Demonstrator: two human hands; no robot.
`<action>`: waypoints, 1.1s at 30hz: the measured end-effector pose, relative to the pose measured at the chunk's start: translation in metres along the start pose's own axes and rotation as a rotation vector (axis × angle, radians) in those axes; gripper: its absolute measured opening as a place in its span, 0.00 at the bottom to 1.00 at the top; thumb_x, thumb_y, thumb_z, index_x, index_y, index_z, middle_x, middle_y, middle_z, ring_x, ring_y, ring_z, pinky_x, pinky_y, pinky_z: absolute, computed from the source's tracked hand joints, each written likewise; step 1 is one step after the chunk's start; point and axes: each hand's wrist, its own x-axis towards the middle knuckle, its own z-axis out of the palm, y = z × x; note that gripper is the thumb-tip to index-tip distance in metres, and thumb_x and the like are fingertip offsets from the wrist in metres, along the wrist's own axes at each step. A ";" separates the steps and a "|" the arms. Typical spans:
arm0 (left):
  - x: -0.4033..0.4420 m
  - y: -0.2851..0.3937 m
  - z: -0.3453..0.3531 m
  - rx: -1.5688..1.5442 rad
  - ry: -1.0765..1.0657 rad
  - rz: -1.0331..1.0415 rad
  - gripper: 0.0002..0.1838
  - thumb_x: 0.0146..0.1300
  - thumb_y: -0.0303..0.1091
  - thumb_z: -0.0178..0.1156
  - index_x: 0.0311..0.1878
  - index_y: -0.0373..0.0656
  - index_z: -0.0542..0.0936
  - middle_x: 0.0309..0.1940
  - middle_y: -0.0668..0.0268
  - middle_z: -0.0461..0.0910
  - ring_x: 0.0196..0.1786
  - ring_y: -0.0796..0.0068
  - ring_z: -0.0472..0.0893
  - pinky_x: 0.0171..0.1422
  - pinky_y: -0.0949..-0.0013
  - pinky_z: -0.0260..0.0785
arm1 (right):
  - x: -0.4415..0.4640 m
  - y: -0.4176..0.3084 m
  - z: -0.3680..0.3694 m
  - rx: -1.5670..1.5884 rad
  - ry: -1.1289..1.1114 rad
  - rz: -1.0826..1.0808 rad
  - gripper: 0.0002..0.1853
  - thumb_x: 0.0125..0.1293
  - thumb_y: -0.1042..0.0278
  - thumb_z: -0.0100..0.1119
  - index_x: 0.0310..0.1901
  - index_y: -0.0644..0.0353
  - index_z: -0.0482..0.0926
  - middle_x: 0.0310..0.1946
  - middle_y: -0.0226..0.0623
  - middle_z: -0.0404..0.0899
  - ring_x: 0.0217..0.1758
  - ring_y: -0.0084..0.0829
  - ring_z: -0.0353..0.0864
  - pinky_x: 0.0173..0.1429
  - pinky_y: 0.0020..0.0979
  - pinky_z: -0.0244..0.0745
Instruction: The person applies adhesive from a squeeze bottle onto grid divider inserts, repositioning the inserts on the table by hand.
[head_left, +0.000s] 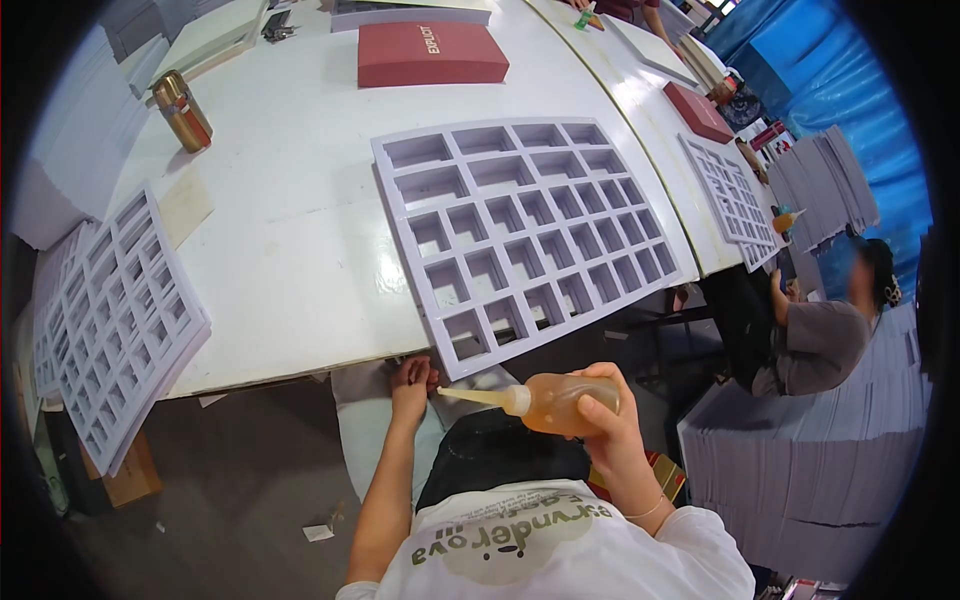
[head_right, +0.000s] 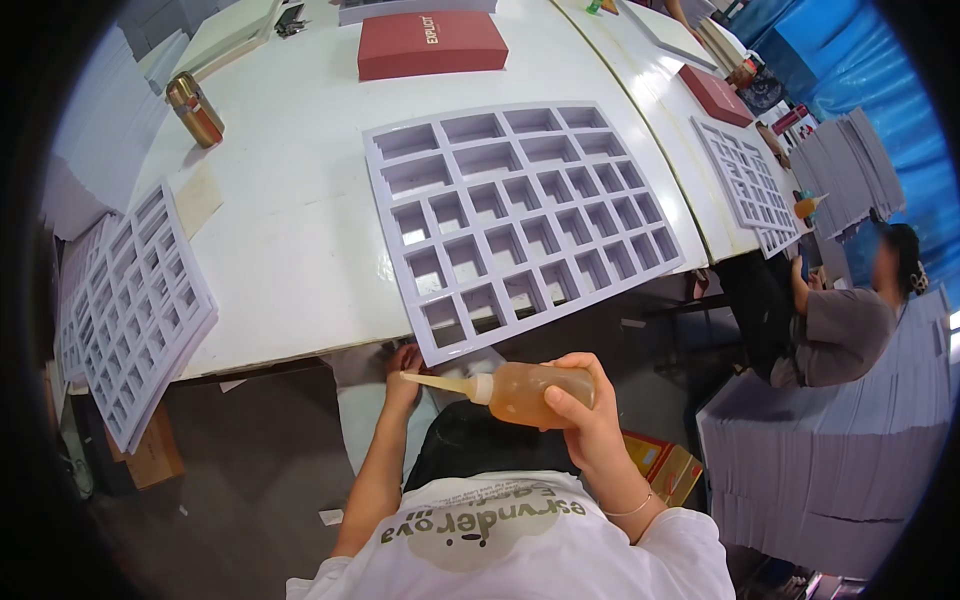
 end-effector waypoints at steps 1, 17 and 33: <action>0.001 0.002 0.000 0.026 -0.008 0.012 0.09 0.70 0.34 0.57 0.48 0.41 0.78 0.31 0.65 0.82 0.31 0.79 0.80 0.35 0.75 0.72 | 0.000 -0.002 0.000 -0.007 0.013 -0.002 0.22 0.57 0.70 0.69 0.49 0.56 0.69 0.49 0.39 0.74 0.49 0.31 0.79 0.34 0.28 0.82; -0.002 0.006 0.000 0.004 -0.005 -0.058 0.10 0.69 0.35 0.58 0.49 0.41 0.78 0.34 0.65 0.82 0.35 0.78 0.81 0.37 0.75 0.72 | 0.002 0.008 -0.011 -0.247 0.071 -0.175 0.22 0.53 0.71 0.71 0.48 0.58 0.71 0.49 0.39 0.75 0.51 0.29 0.78 0.55 0.30 0.74; 0.081 -0.101 -0.091 -0.050 -0.122 -0.219 0.14 0.68 0.41 0.58 0.48 0.40 0.75 0.30 0.62 0.81 0.30 0.71 0.80 0.35 0.65 0.76 | 0.018 0.027 -0.035 0.869 0.042 0.265 0.15 0.67 0.54 0.59 0.49 0.52 0.77 0.46 0.34 0.76 0.43 0.31 0.74 0.32 0.27 0.71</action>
